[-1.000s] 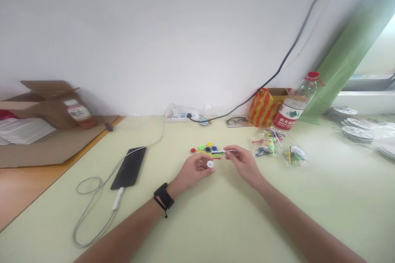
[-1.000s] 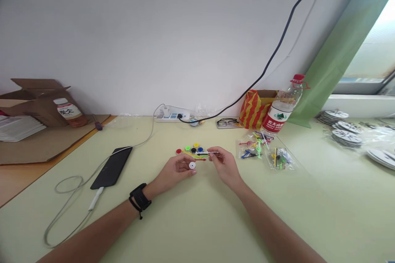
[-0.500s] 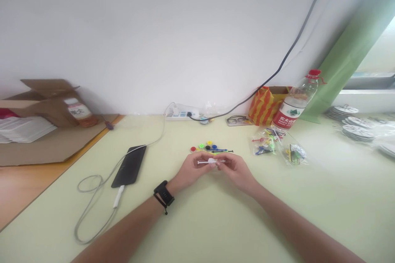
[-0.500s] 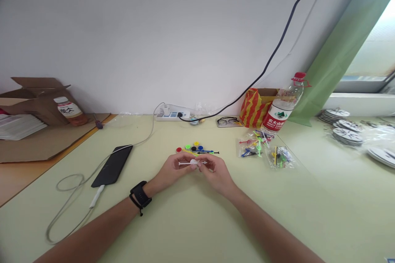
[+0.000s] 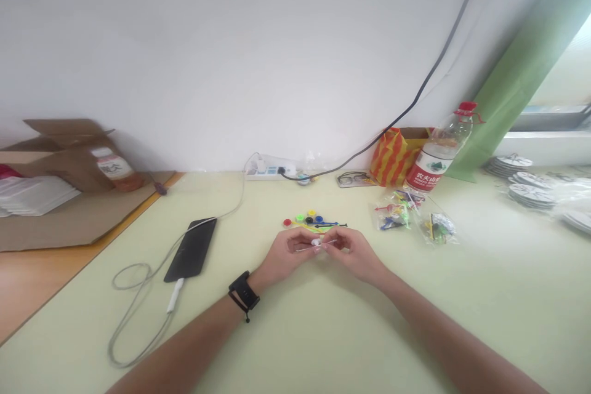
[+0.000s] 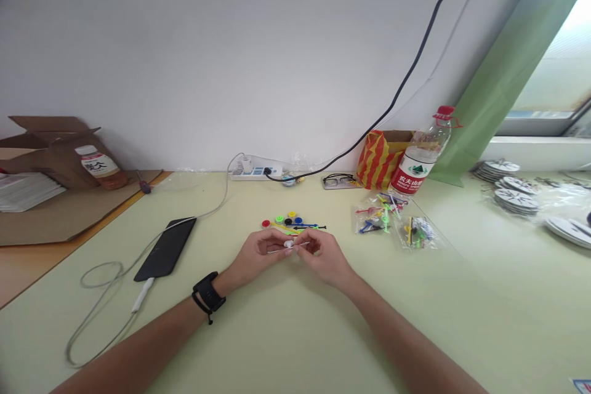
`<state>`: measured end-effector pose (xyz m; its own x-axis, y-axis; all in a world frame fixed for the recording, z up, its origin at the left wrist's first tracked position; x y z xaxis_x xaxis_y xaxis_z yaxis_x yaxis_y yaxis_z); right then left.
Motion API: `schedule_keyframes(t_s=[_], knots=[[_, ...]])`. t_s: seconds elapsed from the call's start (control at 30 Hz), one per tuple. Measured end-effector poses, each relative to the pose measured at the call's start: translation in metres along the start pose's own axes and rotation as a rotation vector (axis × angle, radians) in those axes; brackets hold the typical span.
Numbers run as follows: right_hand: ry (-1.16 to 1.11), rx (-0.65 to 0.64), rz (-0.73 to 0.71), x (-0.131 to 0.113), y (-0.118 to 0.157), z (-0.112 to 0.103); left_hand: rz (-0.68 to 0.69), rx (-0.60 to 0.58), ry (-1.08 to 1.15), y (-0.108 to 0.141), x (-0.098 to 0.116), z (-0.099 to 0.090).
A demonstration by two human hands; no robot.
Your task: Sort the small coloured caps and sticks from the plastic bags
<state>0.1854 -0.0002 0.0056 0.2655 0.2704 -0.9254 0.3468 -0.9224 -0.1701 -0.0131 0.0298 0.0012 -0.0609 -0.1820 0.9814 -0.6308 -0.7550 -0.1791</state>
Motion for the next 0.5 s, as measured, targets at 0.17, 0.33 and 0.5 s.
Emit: schedule_keyframes(t_s=[0.17,0.33,0.5], knots=[[-0.063,-0.025,0.013,0.0003,-0.0009,-0.0013,0.009,0.002,-0.063,0.0018,-0.0039,0.0007],[-0.168,-0.039,0.045,0.0041,-0.0025,-0.0045,0.014,-0.001,-0.1,0.0028,-0.0059,0.0007],[-0.276,-0.096,0.07,0.0047,-0.003,-0.0083,0.011,-0.025,-0.098,0.0026,-0.002,0.0015]])
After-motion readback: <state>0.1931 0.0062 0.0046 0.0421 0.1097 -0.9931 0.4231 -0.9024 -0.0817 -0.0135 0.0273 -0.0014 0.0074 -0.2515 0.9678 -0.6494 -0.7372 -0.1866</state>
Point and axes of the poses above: each hand's wrist, its own y-axis away from the middle knuckle, its own z-axis out of the palm, x = y × z, the point moved 1 cm from there along -y, towards the middle knuckle, and after that the axes turned 8 degrees about -x, right-handed, at the moved point
